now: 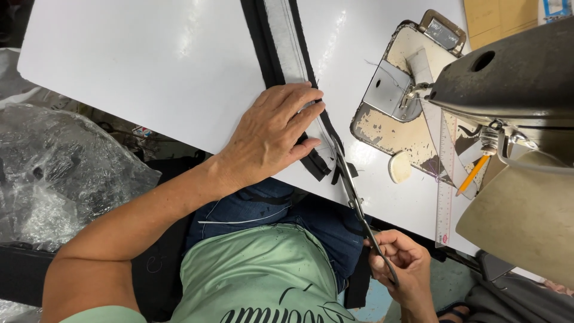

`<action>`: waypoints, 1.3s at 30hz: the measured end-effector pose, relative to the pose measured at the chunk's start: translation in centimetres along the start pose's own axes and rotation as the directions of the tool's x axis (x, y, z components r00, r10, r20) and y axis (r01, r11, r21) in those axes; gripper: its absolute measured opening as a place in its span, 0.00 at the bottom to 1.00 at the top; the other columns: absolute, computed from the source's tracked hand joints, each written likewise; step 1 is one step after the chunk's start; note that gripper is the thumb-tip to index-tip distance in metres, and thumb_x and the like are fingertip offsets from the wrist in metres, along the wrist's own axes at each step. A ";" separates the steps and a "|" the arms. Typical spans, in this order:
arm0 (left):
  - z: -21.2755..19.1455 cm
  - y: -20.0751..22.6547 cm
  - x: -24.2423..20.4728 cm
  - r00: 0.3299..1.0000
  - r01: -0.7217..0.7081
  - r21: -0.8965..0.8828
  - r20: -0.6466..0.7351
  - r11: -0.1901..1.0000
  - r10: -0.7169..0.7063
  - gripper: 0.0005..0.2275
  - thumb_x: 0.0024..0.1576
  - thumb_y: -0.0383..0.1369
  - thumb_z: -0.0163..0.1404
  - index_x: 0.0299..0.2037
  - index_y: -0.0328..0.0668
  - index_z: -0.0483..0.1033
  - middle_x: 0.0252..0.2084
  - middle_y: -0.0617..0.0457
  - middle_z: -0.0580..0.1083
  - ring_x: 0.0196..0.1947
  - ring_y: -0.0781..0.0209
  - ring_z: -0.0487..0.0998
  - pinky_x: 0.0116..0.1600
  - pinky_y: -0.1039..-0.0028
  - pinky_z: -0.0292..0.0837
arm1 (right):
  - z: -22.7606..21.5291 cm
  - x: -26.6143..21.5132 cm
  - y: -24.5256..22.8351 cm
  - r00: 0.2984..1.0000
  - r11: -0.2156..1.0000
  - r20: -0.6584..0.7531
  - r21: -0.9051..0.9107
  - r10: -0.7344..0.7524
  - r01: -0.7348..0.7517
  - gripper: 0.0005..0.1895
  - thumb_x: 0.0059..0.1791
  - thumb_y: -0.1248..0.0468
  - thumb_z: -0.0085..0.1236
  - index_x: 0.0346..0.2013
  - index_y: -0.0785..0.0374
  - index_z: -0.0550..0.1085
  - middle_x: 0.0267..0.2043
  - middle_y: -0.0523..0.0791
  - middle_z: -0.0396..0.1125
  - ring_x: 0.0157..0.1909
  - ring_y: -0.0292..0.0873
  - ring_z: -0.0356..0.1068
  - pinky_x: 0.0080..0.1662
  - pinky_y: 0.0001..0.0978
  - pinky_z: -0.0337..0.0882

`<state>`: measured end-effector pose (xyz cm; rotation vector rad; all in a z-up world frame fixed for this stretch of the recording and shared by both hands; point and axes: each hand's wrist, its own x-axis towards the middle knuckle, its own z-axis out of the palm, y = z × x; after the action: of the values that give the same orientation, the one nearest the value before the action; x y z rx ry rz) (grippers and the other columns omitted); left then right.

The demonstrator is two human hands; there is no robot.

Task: The person measures and marks a long strip of black fabric using a ruler and pencil. They then use scissors to cut the fabric along the marked lines, trimming the edges to create a finished piece.

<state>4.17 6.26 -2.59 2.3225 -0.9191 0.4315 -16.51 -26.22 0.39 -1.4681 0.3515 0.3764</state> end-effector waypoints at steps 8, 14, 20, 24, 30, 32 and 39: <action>-0.4 -1.6 0.9 0.999 -0.032 0.023 0.005 0.999 0.032 0.24 0.61 0.38 0.71 0.60 0.32 0.75 0.64 0.43 0.71 0.65 0.45 0.75 0.66 0.55 0.77 | 1.2 1.7 -0.1 0.997 0.996 0.039 0.058 -0.070 0.067 0.23 0.49 0.58 0.70 0.43 0.80 0.77 0.15 0.44 0.63 0.12 0.29 0.47 0.15 0.20 0.48; -0.6 -2.8 1.6 0.999 -0.047 -0.005 -0.004 0.999 0.047 0.23 0.61 0.36 0.70 0.60 0.32 0.75 0.63 0.43 0.71 0.64 0.45 0.75 0.66 0.55 0.77 | 1.4 2.9 -0.1 0.995 0.990 0.069 0.126 -0.071 0.061 0.22 0.50 0.61 0.69 0.45 0.82 0.76 0.16 0.41 0.58 0.14 0.29 0.43 0.17 0.21 0.42; -0.5 -3.8 2.1 0.998 -0.057 0.006 0.000 0.998 0.057 0.24 0.61 0.37 0.70 0.60 0.31 0.76 0.64 0.42 0.72 0.65 0.44 0.75 0.66 0.55 0.77 | 1.7 3.9 0.3 0.998 0.982 0.039 0.186 -0.045 0.037 0.19 0.50 0.65 0.68 0.44 0.83 0.75 0.16 0.41 0.56 0.13 0.29 0.41 0.16 0.22 0.39; -0.8 -4.2 2.4 0.998 -0.065 -0.007 -0.007 0.998 0.065 0.22 0.62 0.36 0.68 0.60 0.31 0.76 0.63 0.42 0.72 0.63 0.44 0.75 0.65 0.55 0.78 | 1.8 4.2 0.4 1.000 0.981 0.020 0.192 -0.016 0.012 0.20 0.49 0.64 0.69 0.45 0.83 0.76 0.18 0.43 0.58 0.14 0.29 0.40 0.16 0.23 0.37; -1.0 -4.4 2.6 0.998 -0.070 -0.016 0.001 0.997 0.070 0.22 0.63 0.36 0.68 0.60 0.30 0.76 0.63 0.42 0.72 0.64 0.44 0.75 0.66 0.55 0.78 | 2.2 4.4 0.3 1.000 0.983 0.022 0.181 -0.021 0.017 0.21 0.50 0.63 0.68 0.45 0.82 0.76 0.17 0.41 0.57 0.13 0.29 0.42 0.15 0.21 0.38; -1.0 -4.6 2.6 0.997 -0.074 -0.016 -0.001 0.997 0.074 0.22 0.62 0.36 0.68 0.60 0.31 0.76 0.63 0.42 0.72 0.64 0.44 0.75 0.66 0.55 0.78 | 2.1 4.5 0.5 0.999 0.976 0.032 0.219 -0.020 0.012 0.21 0.50 0.63 0.68 0.45 0.83 0.75 0.17 0.41 0.56 0.14 0.29 0.41 0.16 0.22 0.36; -1.1 -4.8 2.8 0.997 -0.079 -0.022 0.001 0.997 0.079 0.21 0.62 0.36 0.68 0.60 0.31 0.77 0.63 0.42 0.72 0.63 0.44 0.75 0.65 0.55 0.78 | 1.0 4.6 0.8 0.999 0.967 0.033 0.252 0.027 -0.034 0.18 0.49 0.69 0.68 0.46 0.83 0.76 0.19 0.44 0.61 0.15 0.30 0.42 0.16 0.22 0.38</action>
<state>9.40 8.31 -2.37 2.2731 -1.0139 0.4502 -12.77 -25.04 -2.31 -1.2082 0.3850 0.3635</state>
